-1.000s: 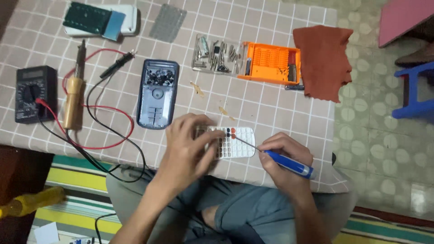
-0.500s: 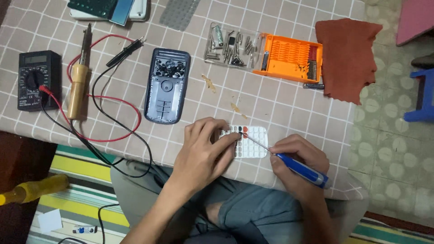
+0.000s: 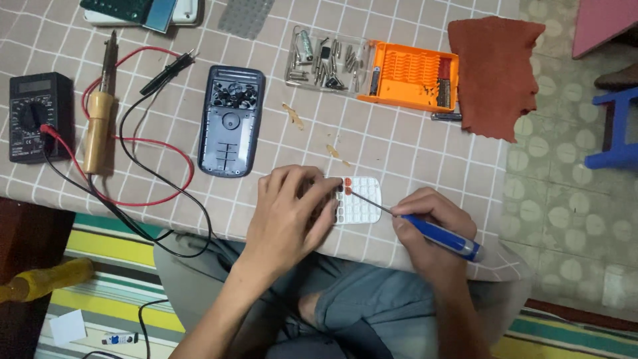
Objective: The person disassembles a scientific calculator and checks its internal components at a workbench.
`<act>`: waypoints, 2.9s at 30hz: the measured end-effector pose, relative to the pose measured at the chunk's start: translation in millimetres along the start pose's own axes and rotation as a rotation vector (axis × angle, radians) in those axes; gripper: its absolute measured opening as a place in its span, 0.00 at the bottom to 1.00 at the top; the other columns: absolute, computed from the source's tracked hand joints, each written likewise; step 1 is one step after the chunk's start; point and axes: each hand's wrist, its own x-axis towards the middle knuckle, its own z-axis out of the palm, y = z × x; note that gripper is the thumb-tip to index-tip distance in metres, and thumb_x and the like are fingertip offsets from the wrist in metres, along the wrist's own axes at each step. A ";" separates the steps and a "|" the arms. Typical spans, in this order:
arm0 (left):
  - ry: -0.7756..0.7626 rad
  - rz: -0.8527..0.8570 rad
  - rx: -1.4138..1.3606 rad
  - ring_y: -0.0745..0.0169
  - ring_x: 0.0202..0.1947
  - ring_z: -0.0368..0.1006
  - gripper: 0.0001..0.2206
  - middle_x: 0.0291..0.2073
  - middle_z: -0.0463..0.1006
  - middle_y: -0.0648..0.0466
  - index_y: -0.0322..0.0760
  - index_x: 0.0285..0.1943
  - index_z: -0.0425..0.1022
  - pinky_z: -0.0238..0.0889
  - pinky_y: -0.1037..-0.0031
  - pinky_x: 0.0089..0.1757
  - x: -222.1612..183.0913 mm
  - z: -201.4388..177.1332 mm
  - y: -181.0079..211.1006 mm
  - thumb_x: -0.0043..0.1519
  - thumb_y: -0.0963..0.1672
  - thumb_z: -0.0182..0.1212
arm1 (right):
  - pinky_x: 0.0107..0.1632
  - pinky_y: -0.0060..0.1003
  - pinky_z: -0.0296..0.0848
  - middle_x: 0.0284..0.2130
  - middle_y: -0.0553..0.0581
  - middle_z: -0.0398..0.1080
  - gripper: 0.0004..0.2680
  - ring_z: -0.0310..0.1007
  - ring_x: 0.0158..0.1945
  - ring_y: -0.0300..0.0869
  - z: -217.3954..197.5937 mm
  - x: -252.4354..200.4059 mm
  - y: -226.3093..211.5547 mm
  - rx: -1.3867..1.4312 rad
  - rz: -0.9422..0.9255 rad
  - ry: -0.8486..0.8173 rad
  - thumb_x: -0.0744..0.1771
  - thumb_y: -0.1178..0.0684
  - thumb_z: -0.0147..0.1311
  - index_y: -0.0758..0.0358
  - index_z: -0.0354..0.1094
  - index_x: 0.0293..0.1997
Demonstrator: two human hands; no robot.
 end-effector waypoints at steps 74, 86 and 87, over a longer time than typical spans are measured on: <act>0.101 -0.073 -0.079 0.47 0.53 0.67 0.11 0.47 0.76 0.50 0.36 0.50 0.78 0.60 0.60 0.53 3.0 11.1 -2.1 0.59 0.39 0.65 | 0.45 0.29 0.73 0.38 0.56 0.76 0.06 0.75 0.41 0.36 5.9 8.3 -14.7 -0.124 0.034 -0.029 0.64 0.61 0.61 0.65 0.76 0.43; 0.127 -0.129 -0.035 0.50 0.49 0.67 0.09 0.42 0.75 0.54 0.41 0.47 0.82 0.58 0.61 0.47 9.8 14.0 8.0 0.59 0.43 0.68 | 0.43 0.28 0.73 0.38 0.55 0.76 0.05 0.77 0.39 0.36 4.3 8.2 -13.5 -0.128 0.008 -0.048 0.64 0.60 0.60 0.64 0.76 0.42; 0.134 -0.139 -0.016 0.50 0.48 0.67 0.09 0.41 0.75 0.54 0.42 0.46 0.82 0.57 0.61 0.46 11.0 14.5 9.0 0.58 0.44 0.69 | 0.43 0.28 0.73 0.38 0.55 0.76 0.05 0.77 0.40 0.36 4.8 8.9 -14.5 -0.109 0.019 -0.049 0.64 0.60 0.60 0.65 0.76 0.42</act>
